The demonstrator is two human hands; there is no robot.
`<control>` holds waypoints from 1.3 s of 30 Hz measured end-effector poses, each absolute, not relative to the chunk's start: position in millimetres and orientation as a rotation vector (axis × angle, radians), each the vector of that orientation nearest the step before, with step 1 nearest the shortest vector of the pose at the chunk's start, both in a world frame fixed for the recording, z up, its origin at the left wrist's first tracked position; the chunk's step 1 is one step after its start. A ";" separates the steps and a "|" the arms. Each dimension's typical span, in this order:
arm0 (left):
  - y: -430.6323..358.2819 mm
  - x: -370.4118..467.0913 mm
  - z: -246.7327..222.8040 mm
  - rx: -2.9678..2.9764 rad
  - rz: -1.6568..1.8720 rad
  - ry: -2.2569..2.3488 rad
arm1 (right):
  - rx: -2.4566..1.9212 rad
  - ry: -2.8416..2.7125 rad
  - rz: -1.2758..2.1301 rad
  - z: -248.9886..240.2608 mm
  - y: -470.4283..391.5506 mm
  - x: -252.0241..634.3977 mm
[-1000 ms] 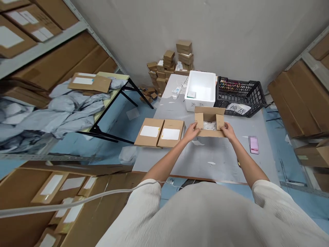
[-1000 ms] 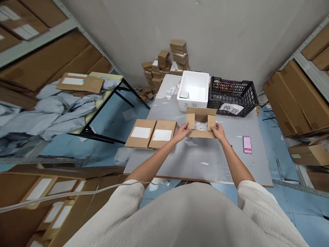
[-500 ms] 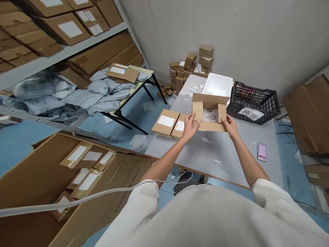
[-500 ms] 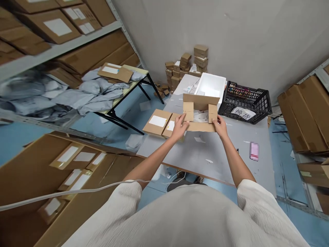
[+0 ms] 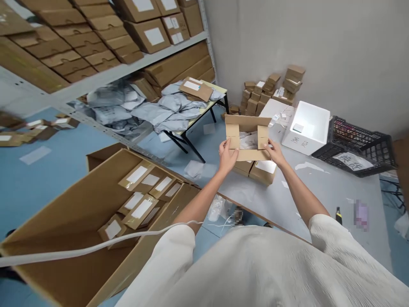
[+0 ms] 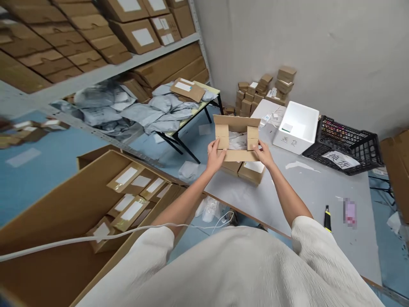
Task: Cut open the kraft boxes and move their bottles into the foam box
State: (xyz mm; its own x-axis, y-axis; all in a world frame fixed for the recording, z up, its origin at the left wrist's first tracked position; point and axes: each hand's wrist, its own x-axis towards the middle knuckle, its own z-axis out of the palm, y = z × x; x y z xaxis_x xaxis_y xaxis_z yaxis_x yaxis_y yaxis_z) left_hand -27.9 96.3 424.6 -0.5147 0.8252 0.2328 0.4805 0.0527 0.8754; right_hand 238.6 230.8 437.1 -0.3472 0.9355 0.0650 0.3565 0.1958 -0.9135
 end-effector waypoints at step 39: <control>119.9 73.7 349.5 1.613 0.634 1.517 | -1.911 -2.043 0.969 327.3 168.3 305.5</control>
State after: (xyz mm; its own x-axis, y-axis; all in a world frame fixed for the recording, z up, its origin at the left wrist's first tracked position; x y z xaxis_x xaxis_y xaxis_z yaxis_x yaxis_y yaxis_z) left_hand 73.7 119.9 349.5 0.1497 0.9744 -0.1675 0.5651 0.0547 0.8232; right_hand 305.5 168.3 327.3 -0.1571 0.9425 -0.2949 0.8245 -0.0392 -0.5646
